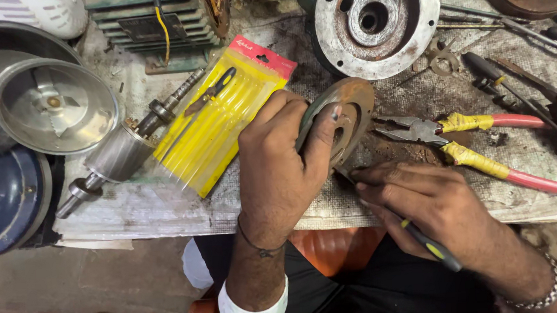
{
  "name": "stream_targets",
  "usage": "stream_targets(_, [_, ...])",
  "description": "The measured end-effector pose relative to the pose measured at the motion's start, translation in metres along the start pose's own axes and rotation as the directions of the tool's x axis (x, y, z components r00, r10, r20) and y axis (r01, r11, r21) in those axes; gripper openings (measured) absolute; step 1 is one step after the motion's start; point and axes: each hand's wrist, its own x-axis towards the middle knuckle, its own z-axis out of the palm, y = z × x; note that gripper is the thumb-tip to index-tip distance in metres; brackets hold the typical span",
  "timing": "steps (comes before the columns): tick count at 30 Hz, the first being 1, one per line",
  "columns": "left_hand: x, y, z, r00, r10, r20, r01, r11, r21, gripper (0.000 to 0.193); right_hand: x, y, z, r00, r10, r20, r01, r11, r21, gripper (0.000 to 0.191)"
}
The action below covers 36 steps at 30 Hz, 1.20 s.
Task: The person holds a rusty circular metal pump cover on a cluttered workbench and scrapes rust and debris from its surface and center hole using a handheld scraping tool, working around the part and turning it to reach different areas.
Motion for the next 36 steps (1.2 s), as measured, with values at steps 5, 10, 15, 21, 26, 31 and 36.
stream_targets(5, [-0.001,0.0,0.0,1.0,-0.018,0.015,0.018,1.0,0.0,0.02,-0.002,-0.001,0.001,0.998,0.06,0.0,-0.06,0.998,0.013,0.033])
stream_targets(10, [0.001,-0.003,-0.001,1.0,-0.024,-0.002,0.024,0.999,0.023,0.025,0.001,0.0,0.002,1.0,0.027,-0.002,-0.027,0.998,0.049,0.031])
stream_targets(15, [0.001,-0.002,-0.002,0.998,-0.049,-0.035,0.051,0.997,0.057,0.028,0.0,-0.003,0.003,0.99,0.135,-0.026,-0.133,0.988,0.073,0.026])
stream_targets(21, [0.0,0.0,-0.001,0.988,-0.151,-0.009,0.151,0.983,0.104,0.032,-0.001,-0.004,0.007,0.995,0.096,-0.022,-0.093,0.989,0.112,0.025])
stream_targets(26, [0.0,-0.002,0.001,0.998,-0.056,-0.04,0.061,0.99,0.123,0.032,0.002,-0.007,0.005,0.99,0.14,-0.015,-0.138,0.986,0.097,0.021])
stream_targets(31, [-0.001,-0.002,0.001,0.998,-0.06,-0.03,0.063,0.989,0.133,0.032,0.009,-0.013,0.005,0.988,0.148,-0.052,-0.143,0.985,0.094,0.02])
stream_targets(36, [0.0,-0.002,0.001,0.997,-0.049,-0.055,0.057,0.987,0.151,0.032,0.009,-0.014,0.005,0.981,0.194,-0.018,-0.188,0.965,0.183,0.014])
